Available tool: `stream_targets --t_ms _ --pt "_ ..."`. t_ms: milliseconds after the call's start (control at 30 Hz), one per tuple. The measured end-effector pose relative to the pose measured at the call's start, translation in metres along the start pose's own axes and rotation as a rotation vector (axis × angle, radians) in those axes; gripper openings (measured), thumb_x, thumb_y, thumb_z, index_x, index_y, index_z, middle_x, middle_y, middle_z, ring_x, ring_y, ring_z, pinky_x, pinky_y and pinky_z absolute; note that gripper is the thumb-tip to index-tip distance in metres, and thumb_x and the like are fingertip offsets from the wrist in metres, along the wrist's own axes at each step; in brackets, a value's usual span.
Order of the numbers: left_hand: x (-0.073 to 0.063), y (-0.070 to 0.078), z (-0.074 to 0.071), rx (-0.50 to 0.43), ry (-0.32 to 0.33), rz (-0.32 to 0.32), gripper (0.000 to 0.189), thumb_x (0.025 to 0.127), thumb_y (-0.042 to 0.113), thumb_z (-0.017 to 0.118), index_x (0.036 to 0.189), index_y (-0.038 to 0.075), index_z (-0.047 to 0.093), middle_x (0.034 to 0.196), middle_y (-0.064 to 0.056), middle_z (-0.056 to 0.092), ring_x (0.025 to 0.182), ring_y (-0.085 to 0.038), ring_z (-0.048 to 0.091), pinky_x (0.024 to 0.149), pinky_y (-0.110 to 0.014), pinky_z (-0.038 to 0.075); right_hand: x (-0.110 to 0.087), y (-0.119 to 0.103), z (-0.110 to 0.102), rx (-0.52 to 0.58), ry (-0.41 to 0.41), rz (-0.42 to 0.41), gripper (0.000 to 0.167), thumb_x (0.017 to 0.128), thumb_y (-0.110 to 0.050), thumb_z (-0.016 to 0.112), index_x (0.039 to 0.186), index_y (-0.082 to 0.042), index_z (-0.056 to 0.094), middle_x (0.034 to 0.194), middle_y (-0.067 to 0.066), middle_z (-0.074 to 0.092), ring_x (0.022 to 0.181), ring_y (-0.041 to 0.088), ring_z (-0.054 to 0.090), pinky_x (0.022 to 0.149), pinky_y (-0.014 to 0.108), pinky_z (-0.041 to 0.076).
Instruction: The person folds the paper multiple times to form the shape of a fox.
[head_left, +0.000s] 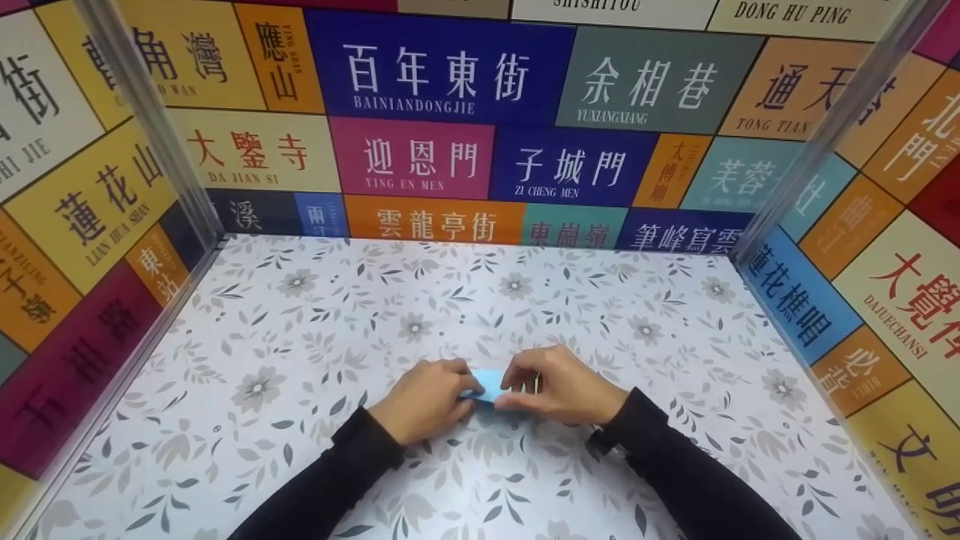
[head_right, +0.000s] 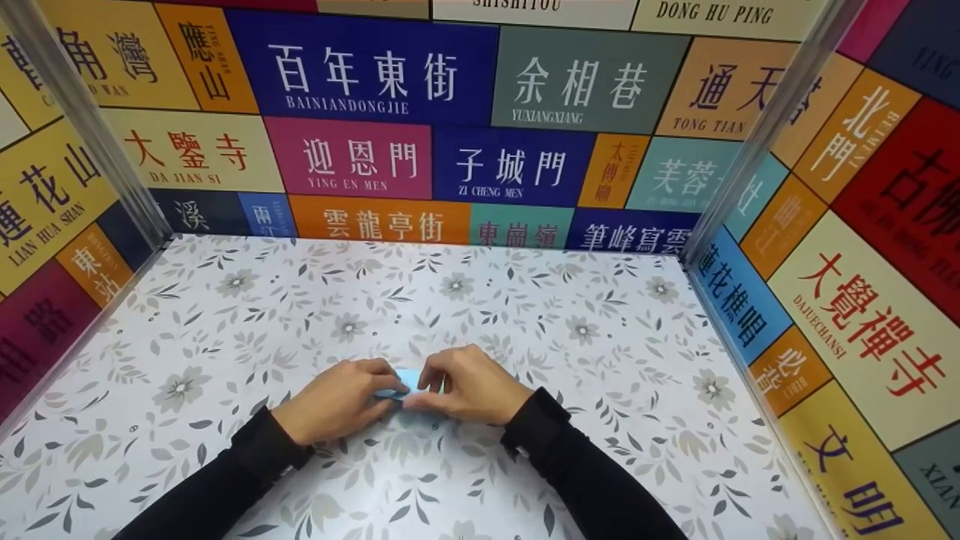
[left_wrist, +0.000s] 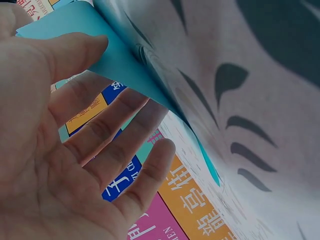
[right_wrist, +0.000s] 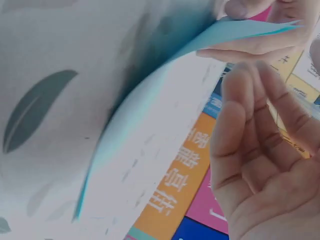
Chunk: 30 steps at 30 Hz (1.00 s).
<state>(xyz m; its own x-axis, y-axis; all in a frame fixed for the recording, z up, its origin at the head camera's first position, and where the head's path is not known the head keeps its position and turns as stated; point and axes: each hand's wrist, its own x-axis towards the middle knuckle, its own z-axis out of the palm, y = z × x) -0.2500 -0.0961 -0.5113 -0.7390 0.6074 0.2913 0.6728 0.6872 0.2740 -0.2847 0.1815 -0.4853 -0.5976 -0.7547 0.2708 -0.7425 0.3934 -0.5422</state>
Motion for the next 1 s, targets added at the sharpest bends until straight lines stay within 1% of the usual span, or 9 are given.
stream_targets --t_ms 67,133,233,333,433,533,700,833,1000 --pt "0.000 0.000 0.000 0.000 0.001 0.001 0.019 0.101 0.016 0.086 0.119 0.014 0.091 0.111 -0.006 0.083 0.096 -0.029 0.083 0.089 -0.052 0.069 -0.001 -0.002 -0.002 0.006 -0.022 -0.042 0.023 0.098 -0.033 0.098 0.105 -0.015 0.084 0.095 -0.001 0.086 0.076 0.017 0.078 0.070 0.019 0.060" --pt "0.000 -0.001 0.000 0.000 0.000 0.002 0.019 0.101 0.016 0.087 0.119 0.014 0.091 0.112 -0.007 0.083 0.097 -0.029 0.083 0.089 -0.052 0.068 -0.002 -0.003 -0.002 0.009 -0.044 -0.074 0.022 0.096 -0.025 0.099 0.105 -0.012 0.084 0.096 0.002 0.085 0.077 0.023 0.080 0.070 0.019 0.061" --pt "0.000 -0.001 0.001 0.002 0.004 0.007 0.019 0.101 0.016 0.087 0.119 0.013 0.091 0.112 -0.007 0.083 0.096 -0.029 0.083 0.088 -0.050 0.069 -0.002 -0.004 -0.002 -0.003 -0.051 -0.075 0.013 0.098 -0.015 0.095 0.103 -0.012 0.084 0.096 0.002 0.085 0.078 0.021 0.078 0.072 0.021 0.062" --pt "0.000 -0.002 0.001 0.000 0.010 0.011 0.018 0.101 0.016 0.087 0.118 0.011 0.090 0.110 -0.007 0.083 0.094 -0.029 0.083 0.086 -0.048 0.070 -0.001 -0.004 -0.002 -0.034 -0.026 -0.038 0.006 0.102 -0.014 0.090 0.102 -0.013 0.084 0.095 -0.001 0.084 0.080 0.014 0.075 0.074 0.025 0.063" --pt "0.000 -0.003 0.001 0.001 0.005 0.004 0.018 0.101 0.019 0.088 0.117 0.011 0.089 0.109 -0.007 0.082 0.093 -0.029 0.082 0.085 -0.047 0.070 0.002 -0.004 -0.002 -0.036 -0.005 0.028 0.004 0.104 -0.014 0.088 0.104 -0.011 0.086 0.097 0.001 0.086 0.083 0.010 0.076 0.079 0.028 0.066" --pt "0.000 -0.003 0.001 -0.004 -0.009 -0.008 0.019 0.102 0.021 0.088 0.118 0.010 0.088 0.110 -0.007 0.082 0.094 -0.030 0.082 0.087 -0.048 0.070 0.007 -0.002 -0.002 -0.028 0.007 0.104 0.005 0.103 -0.014 0.089 0.106 -0.011 0.087 0.098 0.002 0.087 0.086 0.010 0.078 0.082 0.028 0.068" --pt "0.000 -0.003 0.001 -0.005 -0.020 -0.017 0.021 0.104 0.022 0.087 0.119 0.009 0.086 0.111 -0.009 0.082 0.096 -0.030 0.082 0.087 -0.050 0.069 0.017 0.005 0.000 -0.036 0.015 0.204 0.007 0.102 -0.014 0.091 0.106 -0.013 0.086 0.097 0.001 0.088 0.085 0.010 0.080 0.081 0.027 0.067" --pt "0.000 -0.003 0.001 0.009 -0.016 -0.019 0.020 0.104 0.024 0.087 0.117 0.009 0.083 0.108 -0.008 0.081 0.095 -0.030 0.081 0.086 -0.052 0.068 0.022 0.011 0.004 -0.059 0.011 0.241 0.005 0.104 -0.014 0.088 0.106 -0.011 0.086 0.099 0.003 0.089 0.088 0.014 0.082 0.083 0.028 0.067" --pt "0.001 -0.002 0.001 0.022 -0.031 -0.035 0.025 0.105 0.025 0.086 0.122 0.008 0.078 0.110 -0.009 0.080 0.098 -0.031 0.081 0.089 -0.054 0.067 0.028 0.019 0.011 -0.102 0.029 0.246 0.003 0.102 -0.011 0.089 0.100 -0.012 0.087 0.093 0.001 0.087 0.082 0.011 0.076 0.079 0.026 0.062"
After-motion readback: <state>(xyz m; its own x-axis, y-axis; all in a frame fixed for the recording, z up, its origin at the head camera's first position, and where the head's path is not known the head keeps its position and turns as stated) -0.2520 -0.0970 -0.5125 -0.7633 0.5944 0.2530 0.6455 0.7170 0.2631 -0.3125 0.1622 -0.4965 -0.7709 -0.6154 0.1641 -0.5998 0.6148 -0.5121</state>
